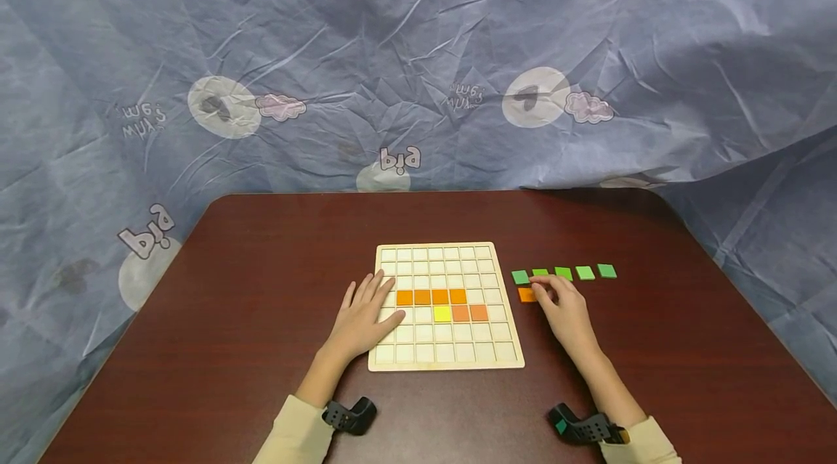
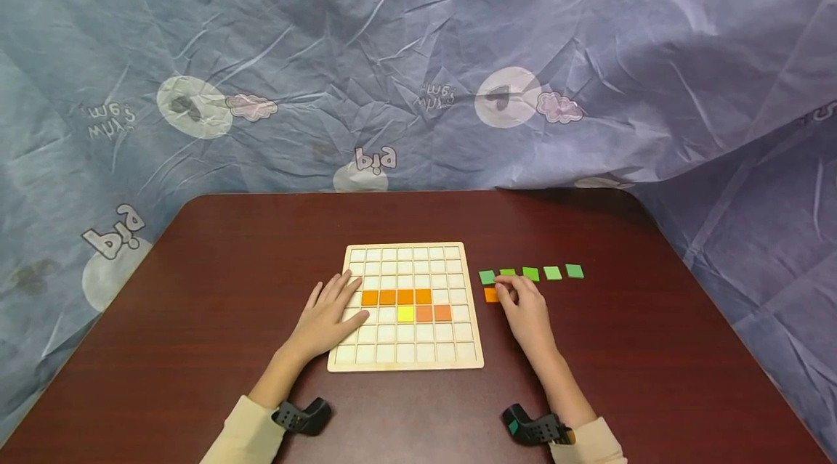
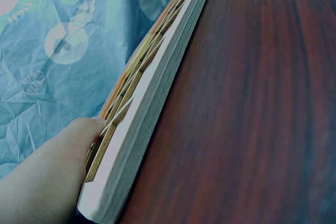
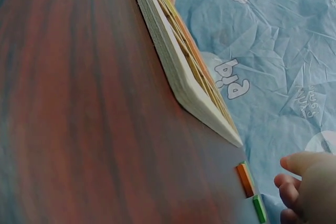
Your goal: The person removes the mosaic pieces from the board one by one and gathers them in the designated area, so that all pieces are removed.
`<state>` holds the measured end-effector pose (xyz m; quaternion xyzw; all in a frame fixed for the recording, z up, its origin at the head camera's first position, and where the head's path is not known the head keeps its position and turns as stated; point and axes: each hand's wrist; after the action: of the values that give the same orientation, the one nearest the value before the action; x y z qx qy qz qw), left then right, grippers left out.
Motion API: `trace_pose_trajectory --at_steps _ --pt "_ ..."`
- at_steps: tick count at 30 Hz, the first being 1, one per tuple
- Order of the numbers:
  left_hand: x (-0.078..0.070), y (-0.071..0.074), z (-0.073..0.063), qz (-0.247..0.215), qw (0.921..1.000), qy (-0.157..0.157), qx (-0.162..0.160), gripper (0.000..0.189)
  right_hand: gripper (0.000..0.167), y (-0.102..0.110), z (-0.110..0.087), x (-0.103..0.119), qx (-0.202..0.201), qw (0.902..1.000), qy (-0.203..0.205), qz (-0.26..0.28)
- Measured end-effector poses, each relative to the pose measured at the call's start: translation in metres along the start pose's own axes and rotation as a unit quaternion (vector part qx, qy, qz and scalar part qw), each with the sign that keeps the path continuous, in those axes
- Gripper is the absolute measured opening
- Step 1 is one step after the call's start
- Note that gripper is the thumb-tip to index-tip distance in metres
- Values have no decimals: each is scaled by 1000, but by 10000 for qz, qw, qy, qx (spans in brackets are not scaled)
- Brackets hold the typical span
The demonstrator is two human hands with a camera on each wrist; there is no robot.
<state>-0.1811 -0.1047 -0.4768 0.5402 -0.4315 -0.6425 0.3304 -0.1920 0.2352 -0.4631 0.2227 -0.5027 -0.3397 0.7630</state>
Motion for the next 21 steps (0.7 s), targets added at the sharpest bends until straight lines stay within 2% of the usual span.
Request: trace_pose_trajectory --at_steps 6,11,21 --pt "0 1 0 59 10000 18 21 67 18 3 2 14 -65 9998 134 132" --pt "2 -1 2 126 9999 44 19 67 18 1 5 30 84 9992 258 282" --pt "3 -3 2 62 9999 -47 -94 66 15 -22 10 65 445 9971 370 498"
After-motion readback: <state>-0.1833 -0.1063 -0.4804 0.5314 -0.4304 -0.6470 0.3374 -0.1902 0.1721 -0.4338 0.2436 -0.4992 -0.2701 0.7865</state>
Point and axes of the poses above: each hand's wrist, its own z-axis towards the middle knuckle, its own y-axis out of the back of the hand, x = y × z, and after that the axes turned 5 degrees about y, right-handed
